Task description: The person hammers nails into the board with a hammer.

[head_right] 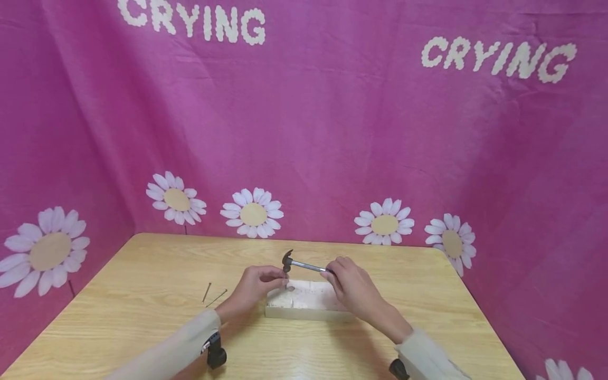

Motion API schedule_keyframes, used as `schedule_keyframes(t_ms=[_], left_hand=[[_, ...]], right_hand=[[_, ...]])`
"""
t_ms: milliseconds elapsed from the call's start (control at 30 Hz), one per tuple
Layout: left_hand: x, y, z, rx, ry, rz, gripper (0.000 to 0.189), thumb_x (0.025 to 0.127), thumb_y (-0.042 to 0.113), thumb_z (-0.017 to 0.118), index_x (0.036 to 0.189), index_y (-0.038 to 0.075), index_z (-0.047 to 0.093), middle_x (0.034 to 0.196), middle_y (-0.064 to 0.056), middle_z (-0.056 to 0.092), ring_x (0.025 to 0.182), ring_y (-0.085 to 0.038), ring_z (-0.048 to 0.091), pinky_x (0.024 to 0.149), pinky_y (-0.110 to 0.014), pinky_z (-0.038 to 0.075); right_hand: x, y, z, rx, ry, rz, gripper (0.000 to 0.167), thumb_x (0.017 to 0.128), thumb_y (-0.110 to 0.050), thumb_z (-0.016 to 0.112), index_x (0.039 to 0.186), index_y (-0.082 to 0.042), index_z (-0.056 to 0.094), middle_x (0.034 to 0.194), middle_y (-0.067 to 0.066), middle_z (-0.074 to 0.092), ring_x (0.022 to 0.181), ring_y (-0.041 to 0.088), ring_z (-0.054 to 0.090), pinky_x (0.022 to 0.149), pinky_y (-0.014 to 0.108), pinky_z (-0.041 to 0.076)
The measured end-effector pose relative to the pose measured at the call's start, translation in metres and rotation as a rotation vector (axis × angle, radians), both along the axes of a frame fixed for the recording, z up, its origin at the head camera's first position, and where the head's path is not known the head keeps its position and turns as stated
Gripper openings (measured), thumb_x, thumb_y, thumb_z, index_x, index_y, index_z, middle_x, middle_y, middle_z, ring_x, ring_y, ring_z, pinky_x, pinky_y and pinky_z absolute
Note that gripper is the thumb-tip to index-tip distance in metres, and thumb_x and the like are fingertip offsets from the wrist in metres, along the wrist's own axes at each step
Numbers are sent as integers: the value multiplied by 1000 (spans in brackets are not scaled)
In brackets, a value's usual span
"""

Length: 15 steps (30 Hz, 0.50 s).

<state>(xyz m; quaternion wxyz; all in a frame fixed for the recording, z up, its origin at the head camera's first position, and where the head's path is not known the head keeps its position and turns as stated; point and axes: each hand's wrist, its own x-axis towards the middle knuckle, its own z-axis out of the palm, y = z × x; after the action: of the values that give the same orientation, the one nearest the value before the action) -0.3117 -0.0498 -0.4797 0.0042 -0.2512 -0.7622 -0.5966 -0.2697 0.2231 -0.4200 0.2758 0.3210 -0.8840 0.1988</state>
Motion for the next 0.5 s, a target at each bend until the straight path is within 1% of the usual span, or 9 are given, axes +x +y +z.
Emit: schedule_keyframes(t_ms=[100, 167, 233, 333, 400, 433, 500], left_hand=[[0, -1, -1, 6, 4, 9, 15, 96, 5, 75, 110, -1, 78, 110, -17, 78, 97, -22, 75, 84, -20, 59], [0, -1, 0, 10, 1, 9, 15, 96, 5, 75, 110, 0, 78, 111, -17, 78, 97, -21, 75, 84, -20, 59], [1, -1, 0, 7, 4, 8, 15, 96, 5, 75, 110, 1, 79, 110, -15, 79, 97, -20, 75, 84, -20, 59], [0, 0, 1, -6, 4, 14, 15, 96, 7, 75, 110, 2, 79, 108, -12, 79, 94, -18, 75, 83, -20, 59], [0, 0, 1, -13, 0, 19, 14, 96, 8, 75, 109, 2, 79, 106, -11, 80, 93, -17, 75, 81, -19, 59], [-1, 0, 1, -14, -3, 20, 15, 96, 8, 75, 109, 2, 79, 106, -12, 79, 92, -17, 75, 81, -19, 59], [-1, 0, 1, -14, -15, 16, 17, 97, 8, 75, 111, 0, 78, 108, -12, 79, 93, -18, 75, 82, -19, 59]], right_hand=[[-1, 0, 0, -88, 56, 14, 8, 96, -3, 73, 97, -9, 68, 81, -8, 52, 75, 5, 43, 59, 20, 40], [0, 0, 2, -136, 65, 34, 10, 96, 0, 72, 98, -9, 68, 82, -7, 51, 75, 6, 43, 59, 21, 40], [1, 0, 3, -115, 30, 33, 9, 97, -2, 71, 97, -10, 67, 82, -8, 51, 76, 5, 43, 60, 21, 40], [1, 1, 4, -38, -62, 13, 7, 100, -8, 69, 94, -11, 69, 81, -11, 51, 75, 3, 43, 60, 21, 40], [1, 1, 3, -18, -107, -2, 8, 102, -11, 68, 93, -12, 69, 80, -12, 51, 73, 1, 42, 59, 20, 40], [1, 1, 3, -33, -108, 0, 8, 102, -10, 68, 94, -11, 70, 80, -12, 51, 73, 1, 42, 59, 20, 40], [1, 1, 4, -102, -84, 18, 7, 101, -7, 68, 96, -11, 70, 81, -10, 51, 73, 2, 42, 59, 21, 40]])
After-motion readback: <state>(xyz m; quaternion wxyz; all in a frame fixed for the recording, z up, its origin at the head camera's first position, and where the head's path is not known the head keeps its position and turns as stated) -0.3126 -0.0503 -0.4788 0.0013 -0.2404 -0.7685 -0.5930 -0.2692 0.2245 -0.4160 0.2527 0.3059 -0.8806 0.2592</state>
